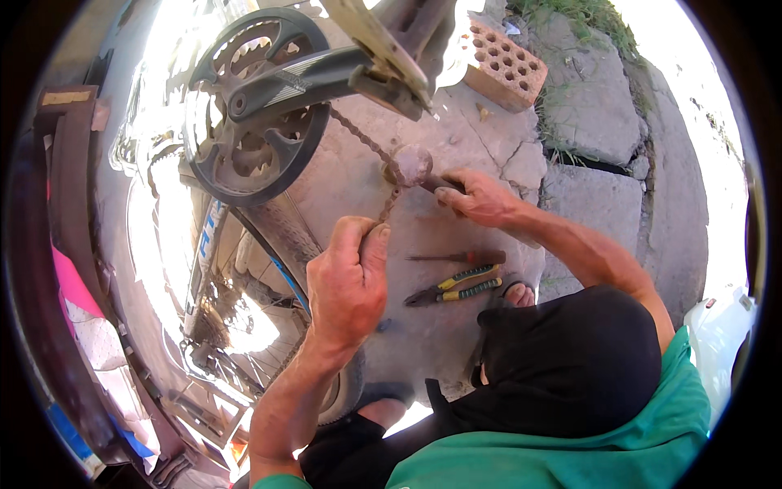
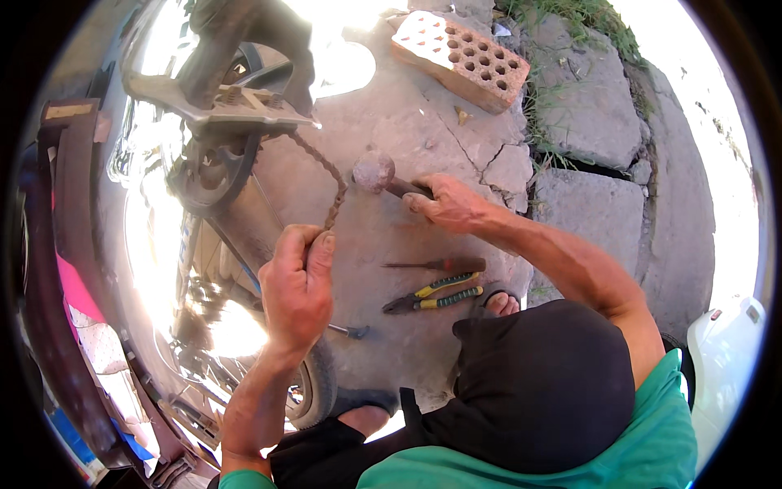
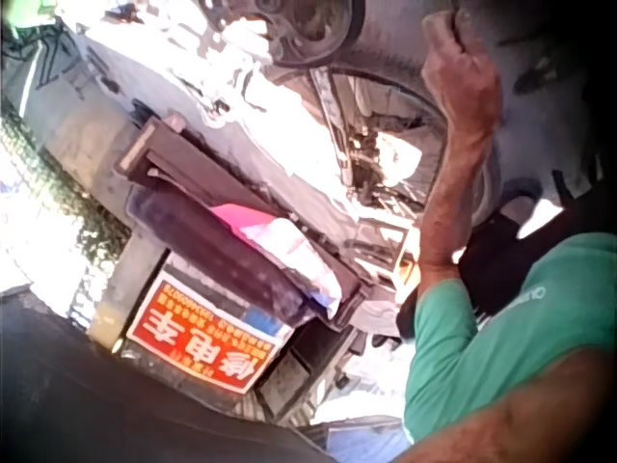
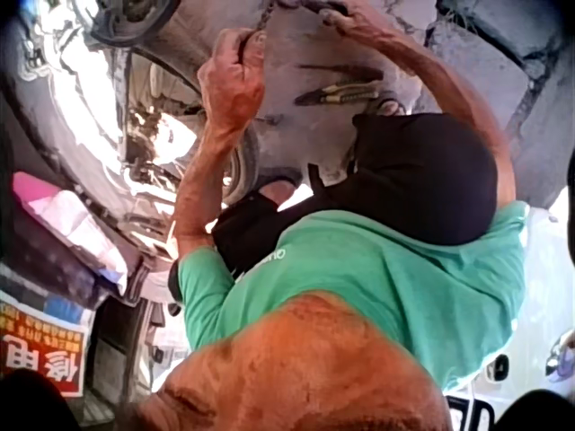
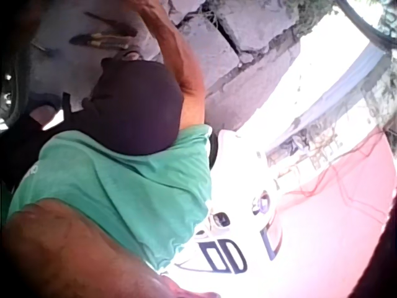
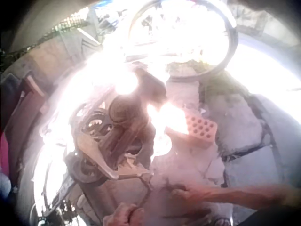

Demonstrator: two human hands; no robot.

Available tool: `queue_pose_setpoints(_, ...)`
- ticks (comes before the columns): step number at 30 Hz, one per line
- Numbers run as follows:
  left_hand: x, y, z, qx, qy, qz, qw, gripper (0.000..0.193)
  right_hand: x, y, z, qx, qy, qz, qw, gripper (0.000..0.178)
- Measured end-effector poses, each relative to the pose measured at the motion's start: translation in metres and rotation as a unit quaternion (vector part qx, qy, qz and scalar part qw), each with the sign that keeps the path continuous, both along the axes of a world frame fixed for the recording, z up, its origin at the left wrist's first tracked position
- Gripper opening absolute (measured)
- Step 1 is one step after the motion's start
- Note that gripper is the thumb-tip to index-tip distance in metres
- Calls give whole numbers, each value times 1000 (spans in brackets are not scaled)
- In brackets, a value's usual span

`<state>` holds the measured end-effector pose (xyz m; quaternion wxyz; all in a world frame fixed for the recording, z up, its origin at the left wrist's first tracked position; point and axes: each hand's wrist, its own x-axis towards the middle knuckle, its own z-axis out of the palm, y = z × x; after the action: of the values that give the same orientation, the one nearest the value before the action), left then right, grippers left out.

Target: The person repairs a bicycle chain by connecting the ends using a chain tool and hammer. They then route the chain through the rear derailleur and around the chainrings, testing the drivetrain by rotating the pedals.

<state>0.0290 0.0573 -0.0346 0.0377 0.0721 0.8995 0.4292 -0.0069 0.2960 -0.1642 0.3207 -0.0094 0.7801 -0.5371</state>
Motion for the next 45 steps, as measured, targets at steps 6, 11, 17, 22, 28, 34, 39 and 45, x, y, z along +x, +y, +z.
queue_pose_setpoints(6, -17, 10, 2, -26, -3, -12, 1000, 16, -9, -6, 6, 61, 82, 12, 995, 40)
queue_pose_setpoints(11, -10, 49, 4, 32, -52, -33, 998, 16, -8, -9, -8, 60, 110, 7, 992, 42)
queue_pose_setpoints(17, -20, 80, -8, 91, -47, -20, 995, 16, -6, -12, -26, -17, 201, 19, 979, 36)
queue_pose_setpoints(22, -39, 105, -19, 51, -43, -9, 998, 15, -15, -6, 3, -99, 253, 38, 962, 28)
queue_pose_setpoints(28, -36, 103, -28, 41, -61, 0, 997, 15, -10, -6, -2, -32, 239, 78, 967, 26)
queue_pose_setpoints(34, -14, 91, -49, 110, -107, 55, 987, 21, -2, -6, -42, -21, 165, 57, 984, 33)
queue_pose_setpoints(39, -10, 89, -54, 122, -118, 71, 983, 21, 6, -1, -48, -12, 204, 1, 979, 42)
queue_pose_setpoints(45, -10, 86, -59, 131, -136, 75, 979, 21, 6, 1, -28, 4, 164, 27, 986, 48)
